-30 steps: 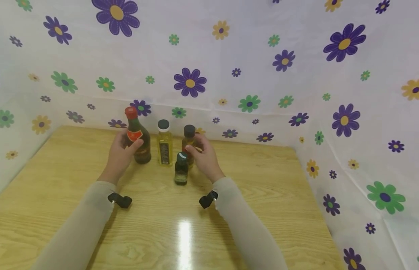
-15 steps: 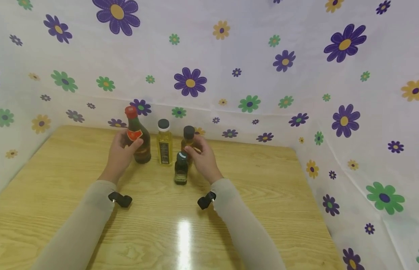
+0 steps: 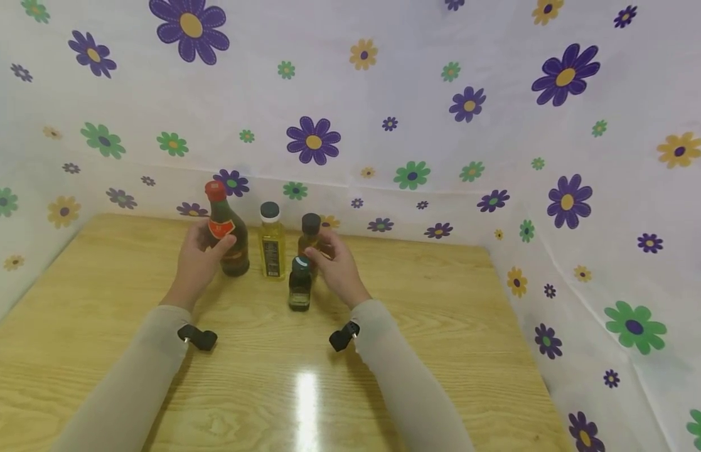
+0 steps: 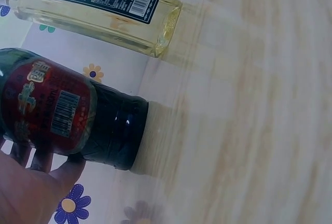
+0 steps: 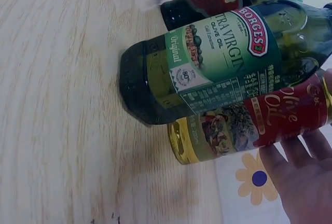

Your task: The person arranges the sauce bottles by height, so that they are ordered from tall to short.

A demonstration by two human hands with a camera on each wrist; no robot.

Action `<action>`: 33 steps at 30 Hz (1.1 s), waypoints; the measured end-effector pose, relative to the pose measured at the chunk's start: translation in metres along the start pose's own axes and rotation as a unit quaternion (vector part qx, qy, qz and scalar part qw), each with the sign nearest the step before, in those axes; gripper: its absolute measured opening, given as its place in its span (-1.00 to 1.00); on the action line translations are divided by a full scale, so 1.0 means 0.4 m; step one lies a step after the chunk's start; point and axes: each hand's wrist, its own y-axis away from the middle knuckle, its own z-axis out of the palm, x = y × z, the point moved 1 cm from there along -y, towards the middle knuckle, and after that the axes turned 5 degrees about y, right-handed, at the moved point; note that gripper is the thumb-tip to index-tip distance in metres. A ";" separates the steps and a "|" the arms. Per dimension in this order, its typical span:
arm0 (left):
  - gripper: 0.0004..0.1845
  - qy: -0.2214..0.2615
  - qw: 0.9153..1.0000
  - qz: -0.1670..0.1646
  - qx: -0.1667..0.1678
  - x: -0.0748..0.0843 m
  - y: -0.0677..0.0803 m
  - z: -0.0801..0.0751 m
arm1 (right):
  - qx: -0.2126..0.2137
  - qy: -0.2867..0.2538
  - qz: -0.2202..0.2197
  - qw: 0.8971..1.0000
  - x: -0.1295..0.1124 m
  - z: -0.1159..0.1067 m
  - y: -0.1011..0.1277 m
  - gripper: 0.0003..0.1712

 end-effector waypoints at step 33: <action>-0.25 -0.002 1.000 0.008 -0.005 -0.011 -0.002 -0.009 | 0.017 0.048 0.051 0.997 -0.002 -0.107 0.099 -0.43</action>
